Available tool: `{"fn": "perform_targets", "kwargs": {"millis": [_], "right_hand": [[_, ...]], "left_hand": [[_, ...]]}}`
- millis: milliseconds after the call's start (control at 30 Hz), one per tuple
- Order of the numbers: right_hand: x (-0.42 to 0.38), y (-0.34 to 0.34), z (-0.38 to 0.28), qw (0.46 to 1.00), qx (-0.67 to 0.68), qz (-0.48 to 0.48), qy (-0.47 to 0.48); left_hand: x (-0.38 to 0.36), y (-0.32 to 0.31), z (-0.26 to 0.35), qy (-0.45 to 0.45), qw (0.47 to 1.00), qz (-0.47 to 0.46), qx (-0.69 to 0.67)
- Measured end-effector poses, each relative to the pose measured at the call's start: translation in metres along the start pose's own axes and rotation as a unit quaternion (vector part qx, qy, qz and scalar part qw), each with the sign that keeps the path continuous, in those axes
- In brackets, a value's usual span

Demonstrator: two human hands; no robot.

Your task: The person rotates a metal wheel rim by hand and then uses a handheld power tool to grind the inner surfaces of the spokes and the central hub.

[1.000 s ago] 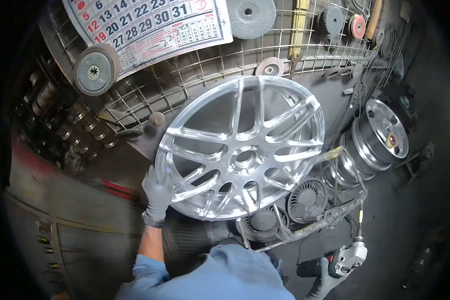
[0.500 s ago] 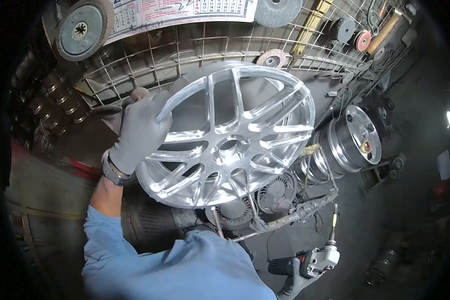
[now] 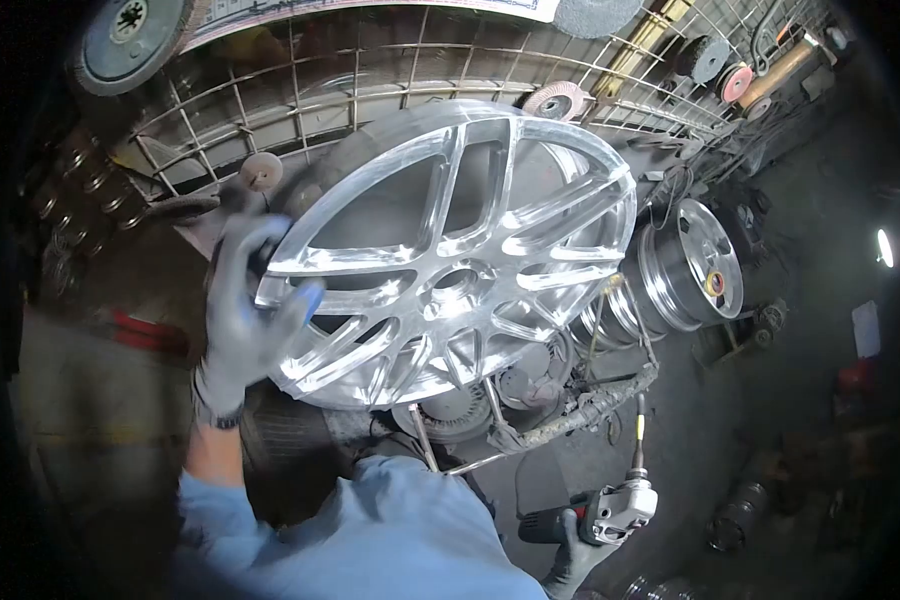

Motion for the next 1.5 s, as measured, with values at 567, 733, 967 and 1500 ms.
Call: {"fn": "perform_targets", "kwargs": {"millis": [567, 733, 967, 1500], "right_hand": [[-0.009, -0.026, -0.026, 0.998, -0.013, -0.056, 0.035], [-0.01, -0.029, -0.033, 0.998, 0.007, -0.052, 0.044], [-0.01, -0.032, -0.032, 0.998, -0.03, -0.041, 0.035], [0.07, -0.099, -0.064, 0.985, 0.028, -0.135, 0.106]], "left_hand": [[-0.091, -0.014, -0.044, 0.069, 0.982, 0.026, 0.176], [-0.069, -0.017, -0.044, 0.076, 0.988, 0.022, 0.135], [-0.033, -0.011, -0.03, 0.036, 0.997, 0.021, 0.064], [-0.054, 0.01, 0.048, -0.161, 0.931, 0.244, -0.219]]}}
Point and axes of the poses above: each hand's wrist, its own x-axis towards the middle knuckle, its own y-axis out of the back of the hand, z = x × y, the point moved 5 cm from there along x, towards the middle knuckle, and after that the axes turned 2 degrees about x, right-handed, at the moved point
